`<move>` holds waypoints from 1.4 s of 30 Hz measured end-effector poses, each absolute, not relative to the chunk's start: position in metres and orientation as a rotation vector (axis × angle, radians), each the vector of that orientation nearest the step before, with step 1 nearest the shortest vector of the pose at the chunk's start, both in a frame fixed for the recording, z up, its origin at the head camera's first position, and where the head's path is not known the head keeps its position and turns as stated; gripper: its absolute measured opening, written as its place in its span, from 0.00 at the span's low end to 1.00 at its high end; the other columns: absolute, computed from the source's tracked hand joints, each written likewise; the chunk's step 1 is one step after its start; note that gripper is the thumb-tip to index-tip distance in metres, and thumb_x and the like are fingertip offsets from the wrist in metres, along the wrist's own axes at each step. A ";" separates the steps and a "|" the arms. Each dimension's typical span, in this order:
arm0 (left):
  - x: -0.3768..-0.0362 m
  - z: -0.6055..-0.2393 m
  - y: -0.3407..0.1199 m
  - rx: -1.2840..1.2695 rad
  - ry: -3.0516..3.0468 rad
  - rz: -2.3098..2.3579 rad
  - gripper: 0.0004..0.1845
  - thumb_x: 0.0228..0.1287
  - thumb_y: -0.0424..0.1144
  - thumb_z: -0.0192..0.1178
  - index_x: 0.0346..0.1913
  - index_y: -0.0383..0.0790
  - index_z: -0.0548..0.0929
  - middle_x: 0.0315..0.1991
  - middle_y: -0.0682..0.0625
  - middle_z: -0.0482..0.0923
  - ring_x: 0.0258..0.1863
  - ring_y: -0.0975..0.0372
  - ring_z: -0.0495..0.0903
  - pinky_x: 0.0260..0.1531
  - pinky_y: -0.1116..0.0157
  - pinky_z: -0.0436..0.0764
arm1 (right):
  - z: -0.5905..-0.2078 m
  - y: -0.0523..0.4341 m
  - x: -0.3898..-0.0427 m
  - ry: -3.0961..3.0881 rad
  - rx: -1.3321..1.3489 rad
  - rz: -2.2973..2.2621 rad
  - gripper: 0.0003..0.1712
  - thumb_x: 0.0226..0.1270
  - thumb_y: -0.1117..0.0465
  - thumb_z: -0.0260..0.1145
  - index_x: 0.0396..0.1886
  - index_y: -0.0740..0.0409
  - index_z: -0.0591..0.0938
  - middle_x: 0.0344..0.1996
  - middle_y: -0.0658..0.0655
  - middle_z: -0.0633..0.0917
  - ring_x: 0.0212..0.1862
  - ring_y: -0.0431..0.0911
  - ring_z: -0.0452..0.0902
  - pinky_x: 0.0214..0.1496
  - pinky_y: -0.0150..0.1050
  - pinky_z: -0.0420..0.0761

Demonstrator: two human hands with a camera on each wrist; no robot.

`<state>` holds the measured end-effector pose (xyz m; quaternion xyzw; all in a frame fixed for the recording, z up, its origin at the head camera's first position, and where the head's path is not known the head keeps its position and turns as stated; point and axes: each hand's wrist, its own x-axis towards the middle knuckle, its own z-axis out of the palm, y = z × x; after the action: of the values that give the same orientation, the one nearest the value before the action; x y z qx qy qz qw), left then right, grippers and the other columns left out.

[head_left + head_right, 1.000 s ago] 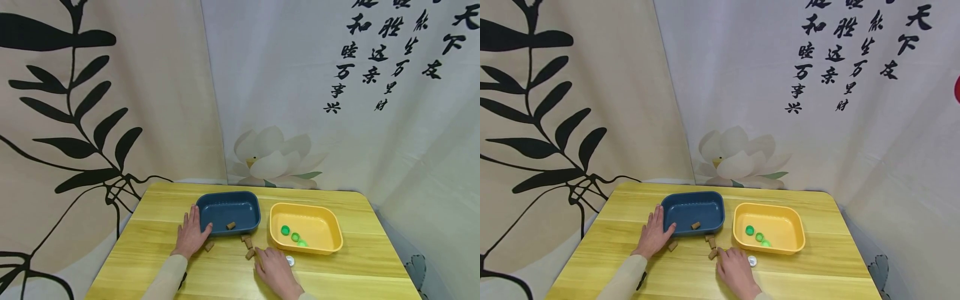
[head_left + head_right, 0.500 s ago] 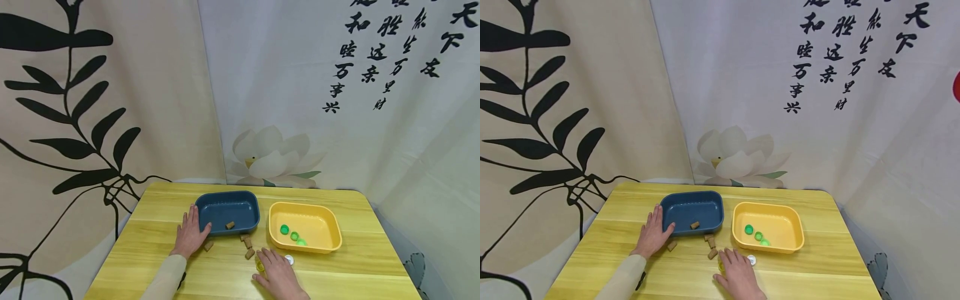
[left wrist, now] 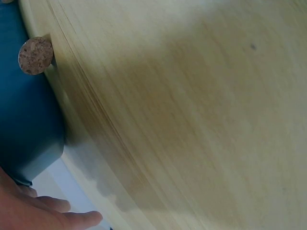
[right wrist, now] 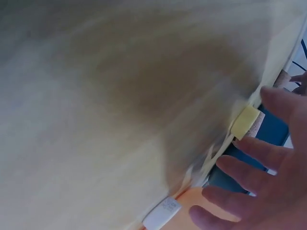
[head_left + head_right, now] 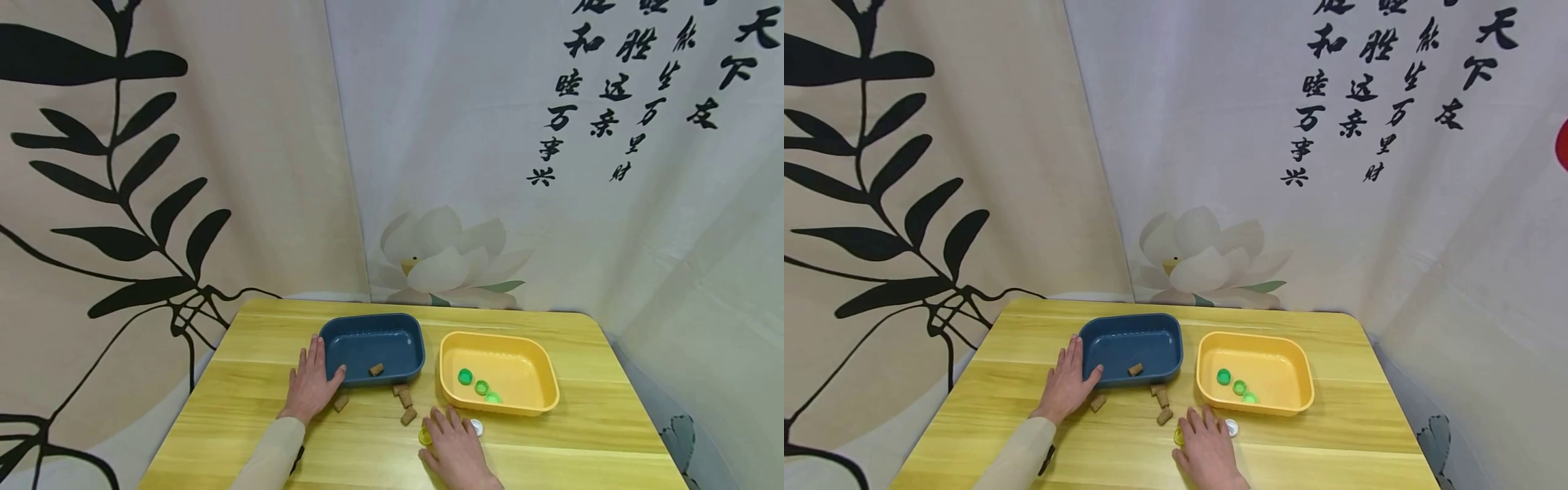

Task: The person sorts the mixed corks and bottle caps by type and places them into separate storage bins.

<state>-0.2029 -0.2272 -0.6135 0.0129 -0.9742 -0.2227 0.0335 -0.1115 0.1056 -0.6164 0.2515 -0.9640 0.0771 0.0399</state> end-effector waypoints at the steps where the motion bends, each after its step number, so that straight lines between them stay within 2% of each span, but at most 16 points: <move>1: -0.203 -0.614 -0.227 0.040 -2.996 -0.681 0.52 0.75 0.62 0.55 0.83 0.33 0.44 0.85 0.40 0.38 0.79 0.35 0.47 0.67 0.26 0.55 | -0.617 0.106 -0.111 -2.919 0.776 0.228 0.28 0.63 0.42 0.75 0.57 0.52 0.85 0.61 0.58 0.83 0.65 0.64 0.76 0.56 0.64 0.78; 4: -0.203 -0.614 -0.227 0.038 -2.984 -0.675 0.51 0.74 0.62 0.55 0.83 0.32 0.46 0.84 0.39 0.39 0.79 0.34 0.48 0.66 0.26 0.56 | -0.619 0.106 -0.110 -2.836 0.788 0.229 0.22 0.58 0.48 0.79 0.50 0.51 0.86 0.57 0.56 0.84 0.63 0.62 0.78 0.55 0.63 0.80; 7: -0.202 -0.613 -0.226 0.038 -2.974 -0.672 0.50 0.74 0.61 0.56 0.83 0.32 0.47 0.84 0.39 0.41 0.79 0.34 0.49 0.66 0.26 0.57 | -0.621 0.106 -0.110 -2.800 0.792 0.235 0.21 0.57 0.50 0.81 0.48 0.50 0.86 0.55 0.55 0.85 0.63 0.62 0.78 0.55 0.61 0.80; 22: -0.203 -0.613 -0.226 0.031 -2.987 -0.684 0.51 0.75 0.60 0.56 0.83 0.31 0.46 0.84 0.38 0.40 0.79 0.34 0.48 0.66 0.26 0.56 | -0.623 0.109 -0.106 -2.789 0.799 0.238 0.23 0.59 0.50 0.80 0.52 0.49 0.87 0.55 0.53 0.86 0.63 0.58 0.79 0.57 0.58 0.80; 32: -0.202 -0.611 -0.227 0.031 -3.009 -0.693 0.51 0.76 0.61 0.54 0.83 0.32 0.43 0.84 0.39 0.37 0.79 0.34 0.45 0.67 0.26 0.54 | -0.599 0.121 -0.104 -2.720 0.684 0.406 0.24 0.60 0.50 0.78 0.54 0.52 0.86 0.56 0.54 0.86 0.63 0.57 0.79 0.59 0.58 0.80; 38: -0.205 -0.612 -0.228 0.031 -3.015 -0.700 0.51 0.76 0.60 0.54 0.83 0.32 0.42 0.85 0.39 0.36 0.80 0.34 0.45 0.67 0.26 0.53 | -0.590 0.133 -0.109 -2.577 0.600 0.487 0.25 0.56 0.52 0.82 0.53 0.53 0.86 0.51 0.53 0.87 0.61 0.56 0.81 0.57 0.58 0.82; 42: -0.204 -0.613 -0.228 0.032 -3.011 -0.690 0.51 0.76 0.59 0.55 0.83 0.32 0.43 0.84 0.39 0.36 0.79 0.34 0.46 0.67 0.26 0.54 | -0.587 0.143 -0.117 -2.511 0.544 0.536 0.27 0.55 0.54 0.83 0.54 0.56 0.86 0.52 0.55 0.88 0.59 0.59 0.82 0.55 0.60 0.82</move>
<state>-0.2044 -0.2277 -0.6126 0.0105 -0.9743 -0.2234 0.0261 -0.1167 0.1435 -0.5867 0.2003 -0.9249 0.1973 0.2559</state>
